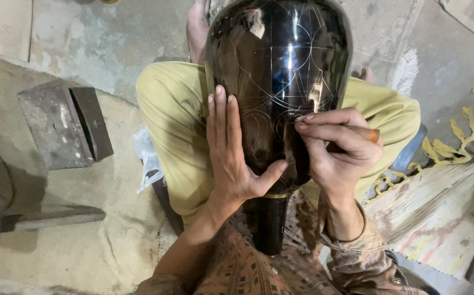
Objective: The person sits cross-legged on the floor and uses a small hand tool to engrave intricate geometric patterns onto the surface of a dark, glossy vase. They hold the vase steady with one hand while carefully carving lines with the other, rotating the vase as needed to access different areas.
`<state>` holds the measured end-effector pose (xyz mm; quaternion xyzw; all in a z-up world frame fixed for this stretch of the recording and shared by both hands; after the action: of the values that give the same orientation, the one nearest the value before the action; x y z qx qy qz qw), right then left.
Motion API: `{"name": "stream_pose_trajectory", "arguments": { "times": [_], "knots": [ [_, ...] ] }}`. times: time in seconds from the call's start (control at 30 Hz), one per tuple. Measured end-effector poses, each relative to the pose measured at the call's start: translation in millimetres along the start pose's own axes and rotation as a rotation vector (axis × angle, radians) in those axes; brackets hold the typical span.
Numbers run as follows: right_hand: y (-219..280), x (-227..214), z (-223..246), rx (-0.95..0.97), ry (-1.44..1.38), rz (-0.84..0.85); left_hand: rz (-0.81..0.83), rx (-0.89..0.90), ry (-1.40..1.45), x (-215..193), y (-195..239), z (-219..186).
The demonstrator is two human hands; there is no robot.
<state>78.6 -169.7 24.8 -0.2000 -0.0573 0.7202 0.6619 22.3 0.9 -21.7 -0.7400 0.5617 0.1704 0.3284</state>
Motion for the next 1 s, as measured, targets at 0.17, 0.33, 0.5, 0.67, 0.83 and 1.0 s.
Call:
{"name": "stream_pose_trajectory", "arguments": {
  "times": [0.17, 0.33, 0.5, 0.67, 0.83, 1.0],
  "knots": [
    [-10, -12, -2, -0.018, -0.026, 0.153, 0.011, -0.022, 0.009, 1, 1, 0],
    [-9, -9, -4, -0.028, 0.007, 0.109, 0.0, -0.02, 0.01, -1, 0, -1],
    [-14, -13, -4, -0.036, -0.063, 0.185, -0.003, -0.015, 0.01, -1, -1, -3],
    [-17, -19, -5, -0.042, -0.082, 0.261, -0.011, -0.014, -0.002, 1, 0, -4],
    [-17, -16, -6, -0.061, -0.07, 0.232, -0.009, -0.014, -0.013, 1, -1, -3],
    [-22, -19, -7, -0.087, -0.071, 0.289, -0.001, -0.008, -0.007, 1, -2, -3]
  ]
}}
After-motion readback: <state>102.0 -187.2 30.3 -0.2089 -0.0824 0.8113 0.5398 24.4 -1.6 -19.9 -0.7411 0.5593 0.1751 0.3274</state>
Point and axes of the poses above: each hand's wrist, its own y-axis away from the middle knuckle, its own x-axis out of the palm, z = x × y, the point moved 3 cm from there along -y, towards the middle knuckle, and after that the axes turned 4 degrees about -y, right-handed, at the moved point
